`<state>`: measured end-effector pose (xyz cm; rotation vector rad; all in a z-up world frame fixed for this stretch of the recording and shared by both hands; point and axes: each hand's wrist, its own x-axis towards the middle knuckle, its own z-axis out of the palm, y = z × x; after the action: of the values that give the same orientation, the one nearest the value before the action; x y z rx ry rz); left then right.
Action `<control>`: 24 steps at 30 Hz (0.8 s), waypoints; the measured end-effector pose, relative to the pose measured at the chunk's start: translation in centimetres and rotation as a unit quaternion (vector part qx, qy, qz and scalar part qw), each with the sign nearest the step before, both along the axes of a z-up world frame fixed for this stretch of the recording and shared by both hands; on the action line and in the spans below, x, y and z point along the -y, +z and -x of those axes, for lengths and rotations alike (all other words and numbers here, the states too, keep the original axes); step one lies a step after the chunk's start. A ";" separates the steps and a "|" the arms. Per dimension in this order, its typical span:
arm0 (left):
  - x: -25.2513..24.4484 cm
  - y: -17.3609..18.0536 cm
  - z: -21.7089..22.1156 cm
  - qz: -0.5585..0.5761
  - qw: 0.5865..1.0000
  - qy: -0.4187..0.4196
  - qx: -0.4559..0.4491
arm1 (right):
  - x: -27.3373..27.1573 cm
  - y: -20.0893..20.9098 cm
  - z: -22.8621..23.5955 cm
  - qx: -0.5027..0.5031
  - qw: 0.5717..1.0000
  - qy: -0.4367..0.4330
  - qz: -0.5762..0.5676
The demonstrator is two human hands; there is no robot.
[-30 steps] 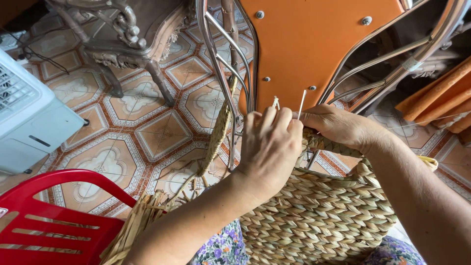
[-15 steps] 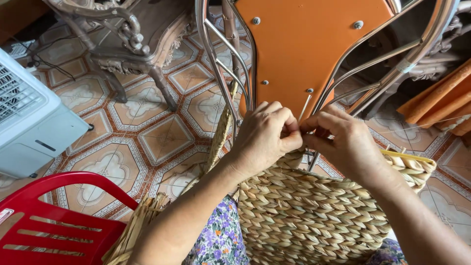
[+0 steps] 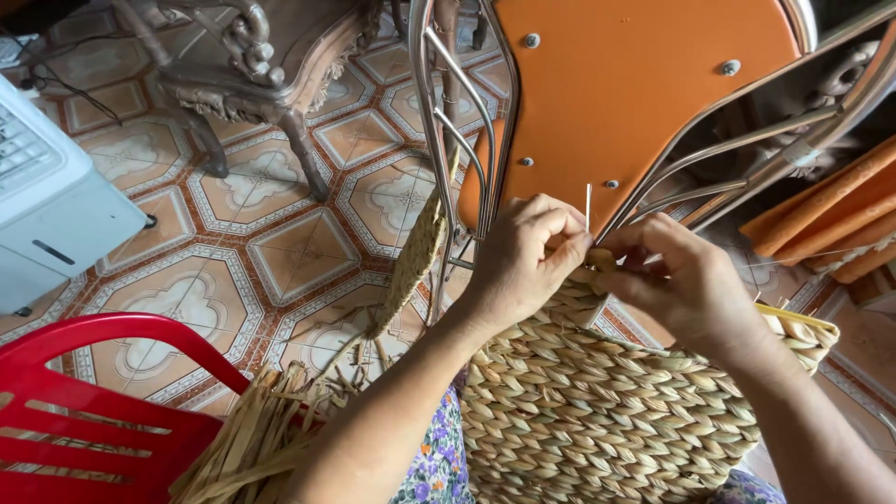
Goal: Weaving and trimming a bag made from dried water hyacinth stalks.
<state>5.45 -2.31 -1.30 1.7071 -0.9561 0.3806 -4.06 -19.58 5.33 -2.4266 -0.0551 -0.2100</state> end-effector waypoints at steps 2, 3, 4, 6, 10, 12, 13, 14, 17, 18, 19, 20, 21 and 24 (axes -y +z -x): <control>-0.3 0.1 0.3 0.003 1.000 0.005 -0.005 | -0.4 -0.6 0.0 0.028 0.999 -0.001 0.034; -0.5 0.1 0.5 0.003 1.000 0.010 -0.009 | -0.7 -0.9 0.0 0.057 0.996 -0.002 0.064; -0.7 0.0 0.6 0.005 1.000 0.011 -0.011 | -0.5 -1.3 0.1 0.055 0.996 0.000 0.066; -1.0 -0.1 0.9 0.040 0.999 0.000 -0.016 | 0.0 -2.1 0.3 0.040 0.975 0.035 -0.218; -1.4 0.0 1.2 0.060 0.998 0.008 0.007 | 0.3 -1.1 0.1 -0.021 0.960 0.000 -0.280; -1.4 -0.1 1.3 0.081 0.997 0.001 -0.013 | 0.1 0.1 -0.4 -0.051 0.980 0.031 -0.192; -1.1 -0.6 1.2 0.083 0.996 0.002 -0.013 | -0.9 0.9 -0.5 -0.052 0.980 0.032 -0.190; -0.8 -1.0 1.0 0.081 0.997 -0.005 -0.016 | -1.8 1.8 -0.6 -0.108 0.994 -0.024 -0.001; -0.7 -2.1 0.9 0.095 0.995 0.026 0.011 | -2.6 3.0 -0.7 -0.109 0.975 -0.076 0.176; -0.6 -2.4 0.9 0.111 0.991 0.060 0.046 | -2.4 3.2 -0.7 -0.055 0.982 -0.074 0.164; -1.4 -2.3 1.0 0.112 0.991 0.059 0.043 | -1.4 2.6 -0.1 -0.057 0.982 -0.075 0.165; -2.1 -2.1 0.9 0.140 0.988 0.052 -0.021 | -0.3 2.1 0.4 -0.032 0.996 -0.077 0.043; -2.8 -1.9 0.8 0.168 0.981 0.045 -0.085 | 0.8 1.6 0.8 -0.008 0.994 -0.078 -0.081; -3.4 -4.7 -0.2 0.135 0.938 -0.087 -0.307 | 4.1 -0.7 0.9 0.002 0.938 -0.028 -0.346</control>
<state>5.65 1.09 -5.97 1.3475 -0.5526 -0.1388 -5.00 -23.72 4.62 -1.7243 0.0773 -0.2156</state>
